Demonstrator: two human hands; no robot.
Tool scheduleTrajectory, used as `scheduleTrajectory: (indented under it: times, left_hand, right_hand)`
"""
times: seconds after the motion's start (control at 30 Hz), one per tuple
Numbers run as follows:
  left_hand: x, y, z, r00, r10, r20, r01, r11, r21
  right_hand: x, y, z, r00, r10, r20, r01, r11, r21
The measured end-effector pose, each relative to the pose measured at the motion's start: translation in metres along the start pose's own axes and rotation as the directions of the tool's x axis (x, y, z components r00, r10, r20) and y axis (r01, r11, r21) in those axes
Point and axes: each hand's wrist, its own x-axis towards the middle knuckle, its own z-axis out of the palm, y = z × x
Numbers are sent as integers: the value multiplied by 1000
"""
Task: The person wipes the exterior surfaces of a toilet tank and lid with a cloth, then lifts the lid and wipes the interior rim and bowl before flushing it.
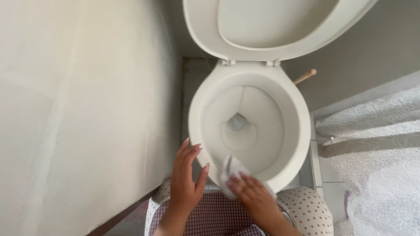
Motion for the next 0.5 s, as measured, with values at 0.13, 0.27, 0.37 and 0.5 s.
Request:
scheduleTrajectory:
  times: [0.13, 0.27, 0.37, 0.5]
  left_hand:
    - [8, -6, 13, 999, -28, 19, 28, 1000, 12]
    - [5, -28, 25, 991, -135, 0, 134, 988, 74]
    - [0, -46, 37, 968, -247, -53, 250, 966, 61]
    - [-1, -63, 64, 890, -443, -110, 443, 896, -24]
  right_hand:
    - [-25, 53, -17, 832, 460, 311, -461, 884, -74]
    - [-23, 129, -19, 846, 522, -109, -530, 845, -69]
    - [0, 188, -17, 763, 619, -186, -591, 785, 189]
    - [56, 277, -15, 629, 716, -303, -546, 684, 483]
